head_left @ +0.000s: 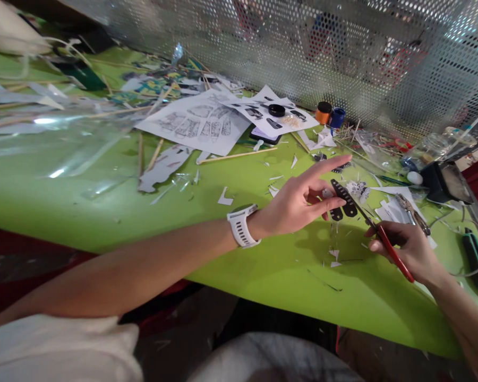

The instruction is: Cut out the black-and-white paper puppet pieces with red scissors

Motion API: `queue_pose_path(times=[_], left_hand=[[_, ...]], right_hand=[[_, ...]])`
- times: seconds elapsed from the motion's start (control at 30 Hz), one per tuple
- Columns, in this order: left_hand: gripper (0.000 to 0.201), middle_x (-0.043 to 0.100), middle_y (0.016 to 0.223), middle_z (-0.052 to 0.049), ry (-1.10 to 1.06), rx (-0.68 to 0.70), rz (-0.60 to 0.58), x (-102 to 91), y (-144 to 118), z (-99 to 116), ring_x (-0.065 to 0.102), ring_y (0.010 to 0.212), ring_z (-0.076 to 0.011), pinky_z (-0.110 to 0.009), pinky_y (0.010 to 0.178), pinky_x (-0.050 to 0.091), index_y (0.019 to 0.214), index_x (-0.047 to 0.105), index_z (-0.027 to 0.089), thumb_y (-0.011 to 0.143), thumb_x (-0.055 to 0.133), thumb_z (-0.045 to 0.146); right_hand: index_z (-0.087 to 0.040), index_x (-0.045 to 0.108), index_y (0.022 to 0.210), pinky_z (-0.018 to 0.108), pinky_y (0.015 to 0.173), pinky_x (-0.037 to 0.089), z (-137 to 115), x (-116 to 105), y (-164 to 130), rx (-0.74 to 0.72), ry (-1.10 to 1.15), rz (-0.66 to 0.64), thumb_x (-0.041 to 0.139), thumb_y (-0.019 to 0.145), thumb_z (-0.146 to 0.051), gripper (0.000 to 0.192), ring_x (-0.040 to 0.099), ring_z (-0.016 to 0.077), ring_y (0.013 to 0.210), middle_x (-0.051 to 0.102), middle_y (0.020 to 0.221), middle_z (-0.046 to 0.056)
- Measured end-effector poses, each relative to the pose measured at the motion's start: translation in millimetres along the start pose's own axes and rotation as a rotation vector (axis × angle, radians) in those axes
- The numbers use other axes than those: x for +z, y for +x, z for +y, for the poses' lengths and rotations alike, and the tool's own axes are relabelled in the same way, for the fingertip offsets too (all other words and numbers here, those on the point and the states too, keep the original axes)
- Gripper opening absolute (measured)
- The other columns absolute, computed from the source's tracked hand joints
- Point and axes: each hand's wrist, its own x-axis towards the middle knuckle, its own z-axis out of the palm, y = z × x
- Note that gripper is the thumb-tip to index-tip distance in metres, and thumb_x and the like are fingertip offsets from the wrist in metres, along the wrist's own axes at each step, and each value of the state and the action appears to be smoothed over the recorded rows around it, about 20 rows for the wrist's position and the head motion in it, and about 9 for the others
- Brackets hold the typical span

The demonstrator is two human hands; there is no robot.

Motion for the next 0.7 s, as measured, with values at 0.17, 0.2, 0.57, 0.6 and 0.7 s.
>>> queue_pose_path(times=[0.17, 0.2, 0.57, 0.6, 0.7], left_hand=[[0.08, 0.081, 0.093, 0.0, -0.02, -0.089, -0.032, 0.5, -3.0, 2.8, 0.075, 0.065, -0.0163, -0.03, 0.064, 0.069, 0.17, 0.046, 0.028, 0.1, 0.084, 0.033], [0.082, 0.081, 0.093, 0.0, -0.02, -0.098, -0.035, 0.4, -3.0, 3.4, 0.075, 0.065, -0.0164, -0.03, 0.065, 0.069, 0.171, 0.044, 0.028, 0.1, 0.085, 0.034], [0.084, 0.079, 0.089, 0.0, -0.056, -0.164, -0.093, 0.7, -3.2, 5.6, 0.073, 0.062, -0.0174, -0.031, 0.061, 0.067, 0.17, 0.042, 0.029, 0.099, 0.085, 0.039], [0.085, 0.079, 0.089, 0.0, -0.056, -0.167, -0.092, 0.6, -3.2, 5.1, 0.072, 0.062, -0.0173, -0.031, 0.061, 0.067, 0.17, 0.042, 0.03, 0.098, 0.086, 0.04], [0.086, 0.078, 0.088, -0.001, -0.062, -0.166, -0.087, 0.2, -3.2, 3.3, 0.072, 0.06, -0.0172, -0.03, 0.059, 0.067, 0.17, 0.042, 0.03, 0.097, 0.087, 0.04]], right_hand=[[-0.021, 0.08, 0.075, 0.029, 0.054, 0.028, 5.5, 2.8, -0.9, 0.031, -0.01, 0.03, 0.089, 0.068, -0.08, 0.06, 0.039, 0.0148, 0.062, 0.05, 0.062, -0.002], [-0.021, 0.08, 0.074, 0.029, 0.054, 0.027, 6.3, 3.1, -1.0, 0.034, -0.017, 0.026, 0.089, 0.068, -0.081, 0.06, 0.039, 0.0148, 0.062, 0.049, 0.062, -0.002], [-0.021, 0.081, 0.077, 0.03, 0.056, 0.032, 5.8, 2.8, -1.6, 0.012, -0.049, 0.022, 0.088, 0.07, -0.08, 0.06, 0.042, 0.0161, 0.063, 0.056, 0.064, 0.0], [-0.021, 0.082, 0.076, 0.03, 0.055, 0.03, 5.9, 3.7, -1.8, 0.031, -0.047, 0.032, 0.088, 0.069, -0.081, 0.06, 0.041, 0.0158, 0.062, 0.055, 0.063, 0.0], [-0.022, 0.082, 0.074, 0.03, 0.054, 0.029, 4.7, 5.0, -2.0, 0.058, -0.051, 0.033, 0.088, 0.069, -0.08, 0.058, 0.04, 0.0155, 0.061, 0.055, 0.061, 0.0]])
